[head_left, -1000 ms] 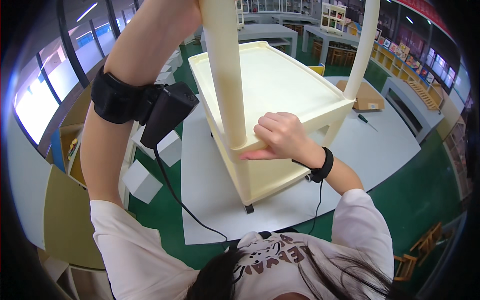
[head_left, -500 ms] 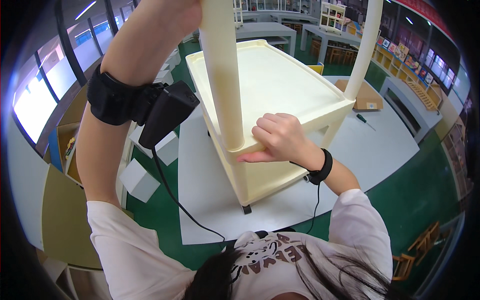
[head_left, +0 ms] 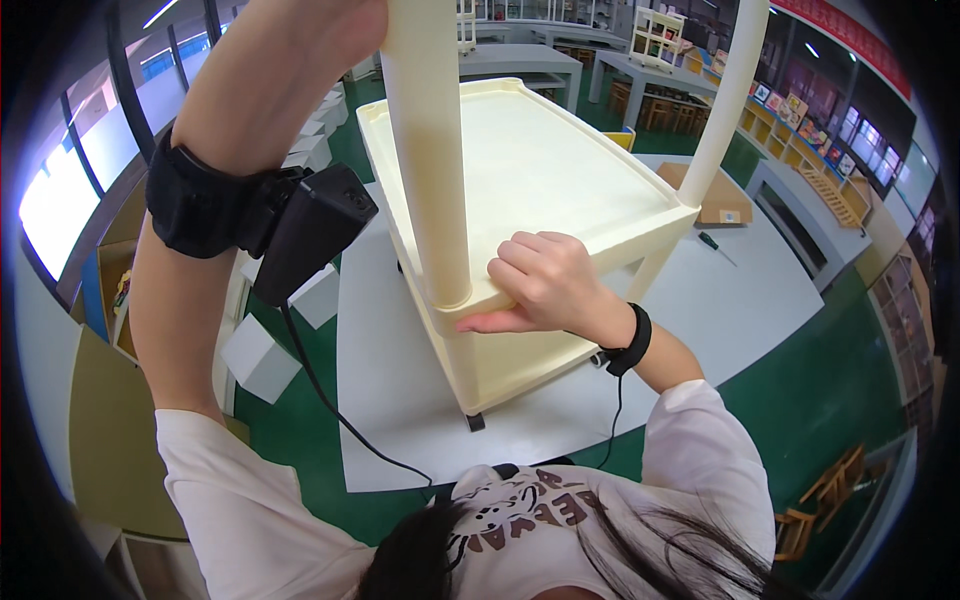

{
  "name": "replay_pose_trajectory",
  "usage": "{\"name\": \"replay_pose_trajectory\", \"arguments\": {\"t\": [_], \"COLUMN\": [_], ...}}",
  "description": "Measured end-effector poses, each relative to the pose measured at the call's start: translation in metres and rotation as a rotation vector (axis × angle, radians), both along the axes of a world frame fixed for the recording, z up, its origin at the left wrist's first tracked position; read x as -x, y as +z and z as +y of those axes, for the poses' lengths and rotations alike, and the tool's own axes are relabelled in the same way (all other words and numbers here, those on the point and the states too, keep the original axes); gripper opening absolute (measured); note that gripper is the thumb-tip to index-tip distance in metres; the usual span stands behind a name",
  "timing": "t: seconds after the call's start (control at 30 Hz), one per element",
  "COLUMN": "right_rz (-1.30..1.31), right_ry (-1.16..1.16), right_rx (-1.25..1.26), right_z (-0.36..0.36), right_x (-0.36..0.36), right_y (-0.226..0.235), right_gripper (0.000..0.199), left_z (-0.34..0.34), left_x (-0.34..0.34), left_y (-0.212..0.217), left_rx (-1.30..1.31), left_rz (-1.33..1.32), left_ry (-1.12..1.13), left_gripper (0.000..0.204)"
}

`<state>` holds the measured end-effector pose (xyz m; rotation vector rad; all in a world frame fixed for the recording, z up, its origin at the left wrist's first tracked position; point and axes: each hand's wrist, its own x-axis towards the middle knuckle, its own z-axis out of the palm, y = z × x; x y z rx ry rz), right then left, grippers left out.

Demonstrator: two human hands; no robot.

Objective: Assemble a multi-tiered plastic storage cart by attaching legs and shelves.

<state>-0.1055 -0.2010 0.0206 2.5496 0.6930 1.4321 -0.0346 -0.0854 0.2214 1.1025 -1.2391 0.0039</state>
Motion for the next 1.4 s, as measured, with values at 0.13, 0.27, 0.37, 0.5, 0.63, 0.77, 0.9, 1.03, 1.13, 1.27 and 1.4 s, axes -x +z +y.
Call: {"name": "replay_pose_trajectory", "arguments": {"t": [0.13,0.27,0.37,0.5,0.63,0.77,0.9,1.03,1.13,1.27,1.4], "right_rz": [-0.005,-0.013,-0.016,-0.005,-0.015,-0.005,-0.03,-0.032,-0.028,-0.038,-0.04], "right_ry": [-0.001,0.013,0.009,0.009,0.008,0.002,0.025,0.009,0.021,0.037,0.04], "right_rx": [0.002,-0.007,-0.004,-0.014,-0.028,0.004,0.012,0.043,0.072,0.082,0.079], "right_z": [-0.002,0.0,-0.001,-0.002,0.0,-0.001,-0.002,-0.005,-0.006,-0.006,-0.01], "right_x": [0.001,0.001,0.001,0.0,0.001,0.001,-0.002,-0.001,-0.001,-0.001,-0.001], "right_y": [0.0,0.0,0.0,0.0,0.001,0.001,0.001,0.003,0.003,0.003,0.002], "right_gripper": [0.051,0.051,0.052,0.052,0.051,0.051,0.051,0.053,0.052,0.051,0.051], "left_z": [0.002,0.0,-0.001,0.007,0.007,-0.001,-0.002,0.0,-0.003,-0.019,-0.023], "left_x": [0.012,0.006,0.008,0.03,0.024,-0.007,-0.017,-0.013,-0.028,-0.06,-0.051], "left_y": [-0.003,-0.003,-0.005,0.0,0.0,0.005,0.005,0.005,0.009,0.017,0.016], "left_rx": [0.02,0.008,0.067,0.021,0.032,-0.058,0.009,-0.017,-0.065,-0.141,-0.176], "left_rz": [0.083,0.108,0.067,0.157,0.151,0.225,0.089,0.052,-0.009,0.354,-0.129], "left_ry": [-0.073,-0.073,-0.06,-0.021,-0.098,-0.276,-0.374,-0.457,-0.563,-1.127,-1.099], "left_gripper": [0.022,0.022,0.021,0.018,0.016,0.015,0.015,0.014,0.013,0.015,0.018]}}
